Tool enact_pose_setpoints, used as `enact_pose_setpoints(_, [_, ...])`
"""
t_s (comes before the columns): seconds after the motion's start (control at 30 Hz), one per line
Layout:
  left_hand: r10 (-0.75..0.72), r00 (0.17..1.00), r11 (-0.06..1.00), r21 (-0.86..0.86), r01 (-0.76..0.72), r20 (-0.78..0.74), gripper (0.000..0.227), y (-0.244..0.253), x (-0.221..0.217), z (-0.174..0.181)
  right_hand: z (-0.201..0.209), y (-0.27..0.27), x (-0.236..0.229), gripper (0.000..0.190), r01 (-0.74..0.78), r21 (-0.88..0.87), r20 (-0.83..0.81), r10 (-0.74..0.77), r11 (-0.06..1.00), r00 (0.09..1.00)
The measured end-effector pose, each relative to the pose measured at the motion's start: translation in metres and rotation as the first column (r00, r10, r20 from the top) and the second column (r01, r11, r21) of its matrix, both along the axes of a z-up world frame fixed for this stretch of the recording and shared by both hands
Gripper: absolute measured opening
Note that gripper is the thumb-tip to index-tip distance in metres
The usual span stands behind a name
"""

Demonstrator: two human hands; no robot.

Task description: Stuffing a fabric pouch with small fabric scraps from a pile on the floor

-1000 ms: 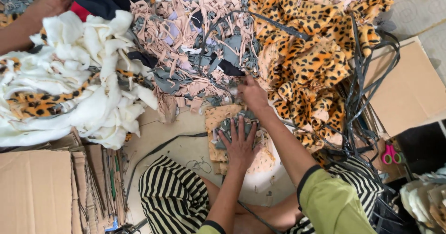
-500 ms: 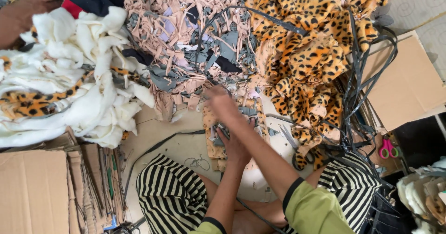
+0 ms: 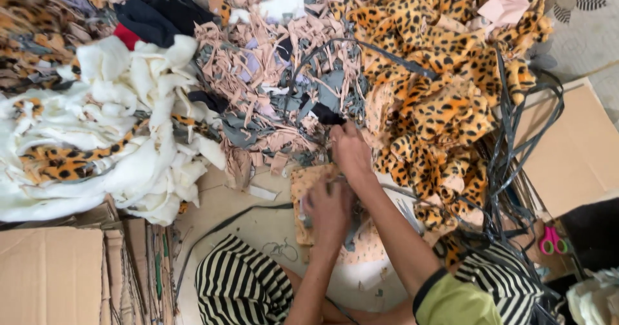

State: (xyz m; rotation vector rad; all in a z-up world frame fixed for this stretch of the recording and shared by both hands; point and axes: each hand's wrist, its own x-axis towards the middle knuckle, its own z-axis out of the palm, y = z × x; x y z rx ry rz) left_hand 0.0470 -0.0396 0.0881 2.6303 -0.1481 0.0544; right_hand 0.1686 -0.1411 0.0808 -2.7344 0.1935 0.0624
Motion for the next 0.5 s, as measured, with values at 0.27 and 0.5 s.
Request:
enact_pose_setpoints(0.27, [0.133,0.987,0.987,0.083,-0.14,0.089,0.059,0.033,0.136,-0.061,0.0,-0.034,0.02,0.022,0.109,0.154,-0.005,-0.11,0.982,0.994])
enact_pose_setpoints(0.5, [0.074,0.993,0.962,-0.254,-0.096,-0.096,0.034,0.017,0.157,-0.118,0.026,-0.026,-0.009,0.057,-0.112,0.084,-0.075,0.118,0.99,0.99])
